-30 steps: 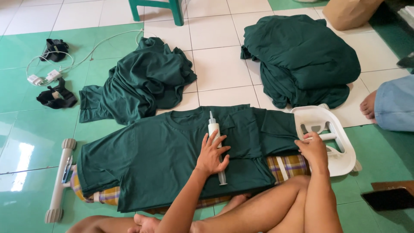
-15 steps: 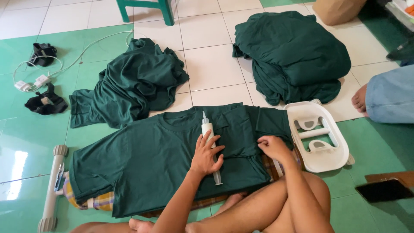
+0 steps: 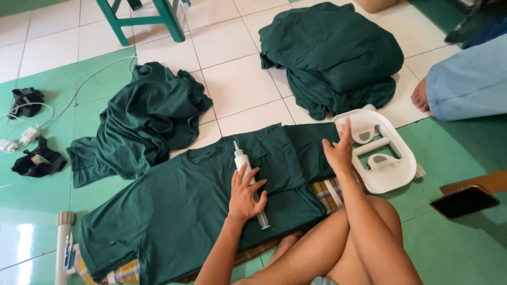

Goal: Using a lint roller to remove debris and lint from a green t-shirt laid out on the floor.

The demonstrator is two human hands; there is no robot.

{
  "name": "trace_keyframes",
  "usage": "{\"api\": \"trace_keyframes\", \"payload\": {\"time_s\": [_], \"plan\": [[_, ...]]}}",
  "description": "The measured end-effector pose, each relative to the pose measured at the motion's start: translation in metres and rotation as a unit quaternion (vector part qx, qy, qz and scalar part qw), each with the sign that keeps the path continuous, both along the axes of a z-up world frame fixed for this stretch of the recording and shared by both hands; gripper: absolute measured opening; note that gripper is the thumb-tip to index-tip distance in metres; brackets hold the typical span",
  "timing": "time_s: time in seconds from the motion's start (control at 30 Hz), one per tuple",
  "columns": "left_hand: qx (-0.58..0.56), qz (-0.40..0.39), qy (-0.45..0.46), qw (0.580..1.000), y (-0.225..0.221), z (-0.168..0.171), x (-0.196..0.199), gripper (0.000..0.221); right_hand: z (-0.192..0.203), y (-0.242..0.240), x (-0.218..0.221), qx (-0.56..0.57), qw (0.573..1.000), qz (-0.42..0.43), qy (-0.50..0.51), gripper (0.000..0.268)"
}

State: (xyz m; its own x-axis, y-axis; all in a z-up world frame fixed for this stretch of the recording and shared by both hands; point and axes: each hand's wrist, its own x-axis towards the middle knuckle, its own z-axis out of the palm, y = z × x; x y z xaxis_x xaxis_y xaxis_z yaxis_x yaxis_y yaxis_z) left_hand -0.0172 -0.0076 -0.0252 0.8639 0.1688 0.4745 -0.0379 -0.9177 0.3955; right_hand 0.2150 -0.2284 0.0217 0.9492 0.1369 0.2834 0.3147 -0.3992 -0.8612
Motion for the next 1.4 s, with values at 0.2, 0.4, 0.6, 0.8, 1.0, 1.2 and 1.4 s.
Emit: {"api": "trace_keyframes", "payload": {"time_s": [0.2, 0.4, 0.6, 0.8, 1.0, 1.2, 1.4], "plan": [[0.002, 0.006, 0.006, 1.0, 0.002, -0.002, 0.001, 0.042, -0.074, -0.024, 0.095, -0.171, 0.984, -0.044, -0.005, 0.056], [0.013, -0.006, 0.016, 1.0, 0.003, -0.005, 0.002, 0.047, -0.122, -0.041, 0.13, -0.216, 0.972, -0.046, 0.083, 0.049], [0.002, -0.002, 0.005, 1.0, 0.002, 0.001, 0.003, 0.047, -0.104, -0.023, 0.121, -0.233, 0.966, -0.075, 0.078, 0.044], [0.009, -0.005, 0.007, 1.0, 0.003, 0.001, 0.005, 0.047, -0.088, -0.025, 0.116, -0.186, 0.97, -0.155, 0.002, 0.015], [0.006, -0.002, 0.003, 1.0, 0.002, 0.004, 0.005, 0.045, -0.044, -0.041, 0.096, -0.239, 0.966, -0.091, 0.046, 0.025], [0.002, -0.003, 0.007, 1.0, 0.002, 0.001, 0.003, 0.045, 0.008, -0.092, 0.063, -0.412, 0.875, 0.079, 0.242, 0.039], [0.004, 0.003, 0.011, 1.0, 0.002, 0.002, 0.002, 0.042, -0.035, -0.102, 0.07, -0.385, 0.865, 0.15, 0.285, 0.043]]}}
